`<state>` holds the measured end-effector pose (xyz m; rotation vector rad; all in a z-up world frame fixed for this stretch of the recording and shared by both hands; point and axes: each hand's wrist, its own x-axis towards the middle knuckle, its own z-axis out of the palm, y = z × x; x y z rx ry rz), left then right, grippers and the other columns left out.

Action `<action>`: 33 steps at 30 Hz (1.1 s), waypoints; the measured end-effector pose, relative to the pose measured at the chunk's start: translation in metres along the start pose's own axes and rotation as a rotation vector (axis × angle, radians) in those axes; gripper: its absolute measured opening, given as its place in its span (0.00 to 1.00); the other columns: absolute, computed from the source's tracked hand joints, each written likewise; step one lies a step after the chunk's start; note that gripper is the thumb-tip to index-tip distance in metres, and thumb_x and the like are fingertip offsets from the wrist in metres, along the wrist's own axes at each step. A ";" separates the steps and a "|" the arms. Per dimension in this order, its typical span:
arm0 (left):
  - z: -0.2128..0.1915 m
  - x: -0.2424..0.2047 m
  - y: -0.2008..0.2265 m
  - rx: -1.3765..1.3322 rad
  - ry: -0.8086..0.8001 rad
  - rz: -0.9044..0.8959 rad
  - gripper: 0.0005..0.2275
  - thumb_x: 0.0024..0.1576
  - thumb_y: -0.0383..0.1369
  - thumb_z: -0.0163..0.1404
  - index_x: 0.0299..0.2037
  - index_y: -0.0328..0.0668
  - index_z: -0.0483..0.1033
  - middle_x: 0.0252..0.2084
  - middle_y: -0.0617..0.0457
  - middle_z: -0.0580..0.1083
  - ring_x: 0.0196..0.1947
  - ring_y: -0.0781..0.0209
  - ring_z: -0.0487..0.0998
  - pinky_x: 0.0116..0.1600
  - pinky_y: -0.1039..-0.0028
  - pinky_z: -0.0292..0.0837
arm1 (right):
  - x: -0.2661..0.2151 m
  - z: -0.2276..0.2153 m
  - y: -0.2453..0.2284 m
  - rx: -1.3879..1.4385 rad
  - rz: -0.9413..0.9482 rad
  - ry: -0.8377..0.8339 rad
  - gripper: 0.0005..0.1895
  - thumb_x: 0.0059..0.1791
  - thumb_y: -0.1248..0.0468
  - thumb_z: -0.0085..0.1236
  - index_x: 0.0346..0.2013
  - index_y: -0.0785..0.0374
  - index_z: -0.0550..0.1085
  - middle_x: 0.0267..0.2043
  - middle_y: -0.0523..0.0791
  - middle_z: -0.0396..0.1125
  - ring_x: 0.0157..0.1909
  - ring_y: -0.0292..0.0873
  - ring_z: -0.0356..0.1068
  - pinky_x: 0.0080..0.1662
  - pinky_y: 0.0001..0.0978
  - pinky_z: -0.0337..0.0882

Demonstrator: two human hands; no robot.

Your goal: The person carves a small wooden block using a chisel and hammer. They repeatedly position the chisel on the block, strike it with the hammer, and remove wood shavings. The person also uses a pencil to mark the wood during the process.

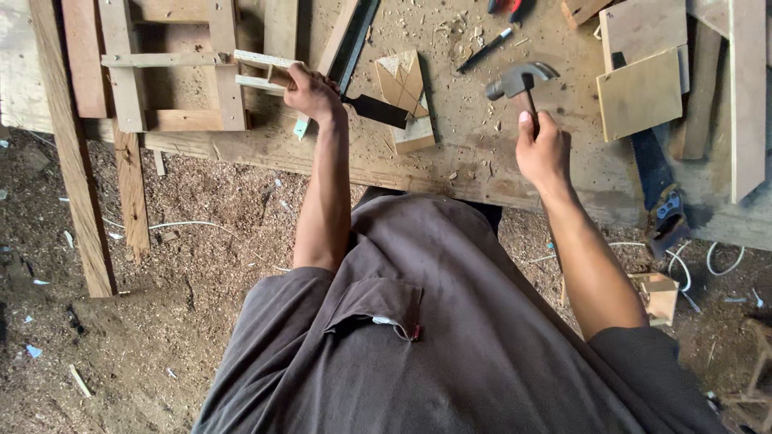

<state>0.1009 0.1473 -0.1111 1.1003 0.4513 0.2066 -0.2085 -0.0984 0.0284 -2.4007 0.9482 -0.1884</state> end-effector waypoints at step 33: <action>0.018 -0.047 0.053 0.019 -0.843 0.235 0.13 0.63 0.31 0.50 0.24 0.43 0.68 0.16 0.57 0.67 0.12 0.73 0.67 0.14 0.78 0.62 | 0.017 0.107 -0.055 -0.029 -0.631 -0.024 0.04 0.54 0.66 0.65 0.41 0.62 0.79 0.43 0.47 0.74 0.45 0.45 0.74 0.45 0.33 0.76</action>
